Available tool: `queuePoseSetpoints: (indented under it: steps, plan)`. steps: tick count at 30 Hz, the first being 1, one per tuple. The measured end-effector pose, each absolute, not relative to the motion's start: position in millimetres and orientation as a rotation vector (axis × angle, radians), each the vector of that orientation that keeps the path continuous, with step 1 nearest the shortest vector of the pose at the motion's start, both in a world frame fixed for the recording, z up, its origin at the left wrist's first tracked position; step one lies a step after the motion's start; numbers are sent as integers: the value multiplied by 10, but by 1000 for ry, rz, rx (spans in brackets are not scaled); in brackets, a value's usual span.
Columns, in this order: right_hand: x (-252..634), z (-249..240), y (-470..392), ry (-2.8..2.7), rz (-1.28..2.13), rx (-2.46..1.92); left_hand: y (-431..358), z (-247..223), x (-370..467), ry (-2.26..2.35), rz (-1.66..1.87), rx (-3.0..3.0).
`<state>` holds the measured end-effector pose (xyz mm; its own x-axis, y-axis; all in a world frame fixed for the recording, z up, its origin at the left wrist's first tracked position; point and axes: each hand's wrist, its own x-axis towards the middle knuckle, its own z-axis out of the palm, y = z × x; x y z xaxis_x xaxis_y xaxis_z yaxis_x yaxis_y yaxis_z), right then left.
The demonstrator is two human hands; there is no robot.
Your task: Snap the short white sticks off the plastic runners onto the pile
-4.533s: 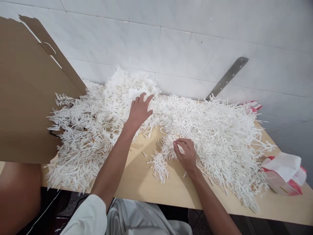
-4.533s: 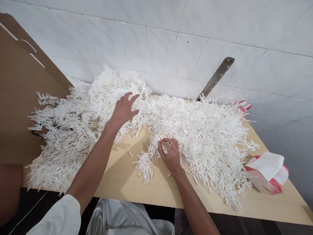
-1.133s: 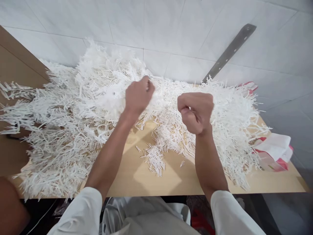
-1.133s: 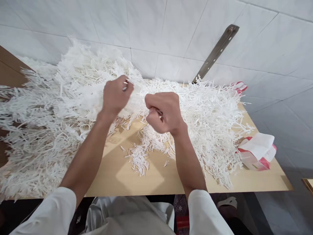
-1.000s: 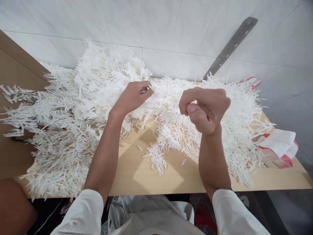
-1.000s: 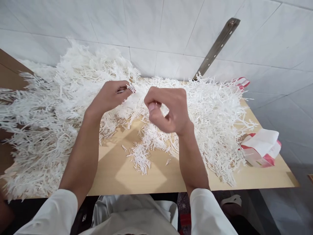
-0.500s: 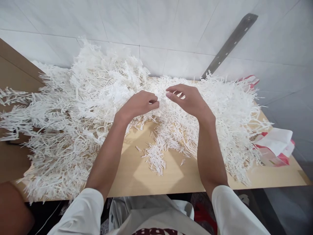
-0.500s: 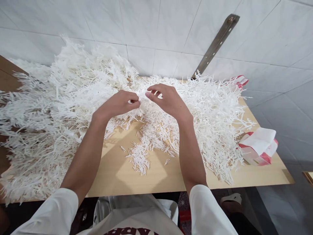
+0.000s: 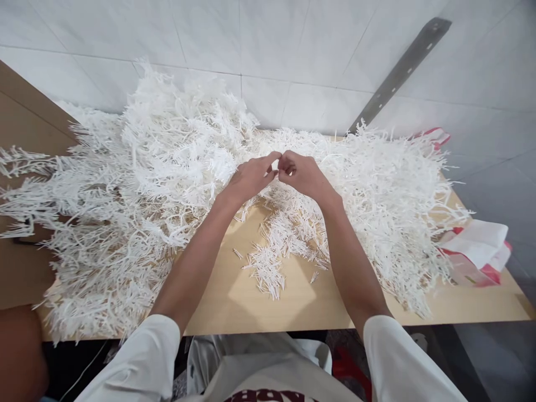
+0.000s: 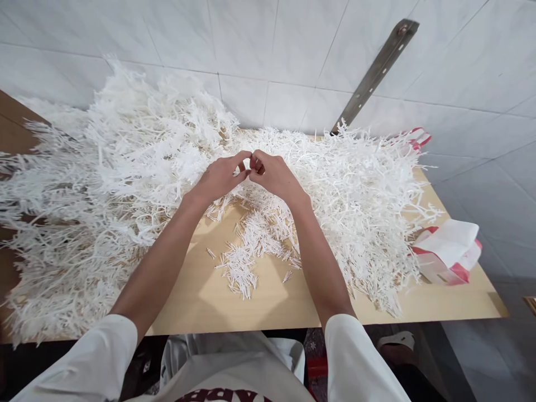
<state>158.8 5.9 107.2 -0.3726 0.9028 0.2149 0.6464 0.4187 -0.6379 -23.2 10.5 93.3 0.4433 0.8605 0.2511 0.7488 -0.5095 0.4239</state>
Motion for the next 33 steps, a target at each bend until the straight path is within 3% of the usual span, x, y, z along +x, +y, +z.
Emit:
queuePoseSetpoints:
  steps: [6,12,19,33]
  plan:
    - [1473,1071,39,-2173,488,-1436,77,798,-56,1678,464,2608]
    - [1384,870,-87,-1911,542,-1424,-296,524,94,1817,734,2621]
    - [1479,254,-423,-1944,517,-1416,-424,128,-129,1629,700,2675]
    - [1568,181,-433,-2015,380,-1440,-355,91,-98,1524,729,2726]
